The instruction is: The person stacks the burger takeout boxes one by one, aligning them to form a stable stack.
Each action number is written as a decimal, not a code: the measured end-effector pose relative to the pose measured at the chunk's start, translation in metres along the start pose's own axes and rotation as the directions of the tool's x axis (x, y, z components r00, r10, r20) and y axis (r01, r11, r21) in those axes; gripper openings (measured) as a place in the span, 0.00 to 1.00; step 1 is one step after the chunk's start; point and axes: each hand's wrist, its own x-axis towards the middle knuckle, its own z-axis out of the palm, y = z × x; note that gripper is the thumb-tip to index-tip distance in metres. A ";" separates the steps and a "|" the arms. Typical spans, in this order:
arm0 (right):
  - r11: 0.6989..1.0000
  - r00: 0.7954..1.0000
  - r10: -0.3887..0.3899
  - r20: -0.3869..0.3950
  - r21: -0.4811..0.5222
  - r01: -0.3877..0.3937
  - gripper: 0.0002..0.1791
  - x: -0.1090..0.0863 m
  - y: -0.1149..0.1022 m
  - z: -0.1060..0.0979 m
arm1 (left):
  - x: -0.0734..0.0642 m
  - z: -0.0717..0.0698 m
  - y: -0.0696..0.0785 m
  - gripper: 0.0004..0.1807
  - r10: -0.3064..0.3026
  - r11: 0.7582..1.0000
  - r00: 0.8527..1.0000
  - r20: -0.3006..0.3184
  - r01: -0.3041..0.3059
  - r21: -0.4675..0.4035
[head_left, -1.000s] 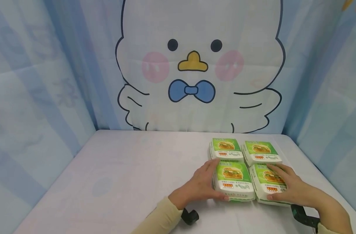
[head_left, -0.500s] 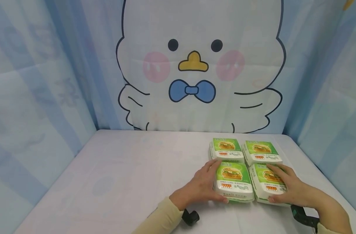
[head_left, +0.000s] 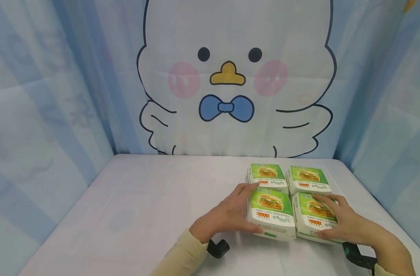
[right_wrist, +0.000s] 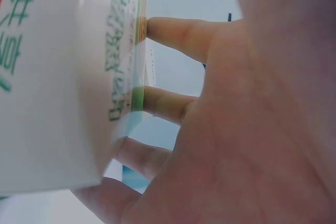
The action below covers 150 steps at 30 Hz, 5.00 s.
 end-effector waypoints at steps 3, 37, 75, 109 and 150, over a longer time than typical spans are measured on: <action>1.000 1.000 0.001 0.021 0.004 -0.001 0.55 0.000 -0.002 -0.001 | -0.003 -0.009 0.000 0.64 0.011 1.000 1.000 -0.011 -0.011 -0.008; 0.995 0.996 -0.089 0.024 0.043 0.088 0.53 0.006 -0.032 0.009 | -0.020 -0.051 -0.021 0.63 -0.054 0.997 0.993 -0.106 0.048 -0.059; 0.991 0.990 -0.123 0.072 0.061 0.119 0.51 0.005 -0.046 0.010 | -0.050 -0.062 -0.058 0.66 -0.248 0.969 0.969 0.025 0.248 -0.010; 0.981 0.980 -0.188 -0.069 0.038 0.191 0.49 0.013 -0.091 -0.010 | -0.053 -0.066 -0.061 0.61 -0.250 0.968 0.967 0.043 0.248 0.040; 0.940 0.926 -0.303 -0.223 0.089 0.329 0.49 0.037 -0.146 0.022 | -0.052 -0.065 -0.055 0.62 -0.230 0.971 0.973 0.033 0.227 0.068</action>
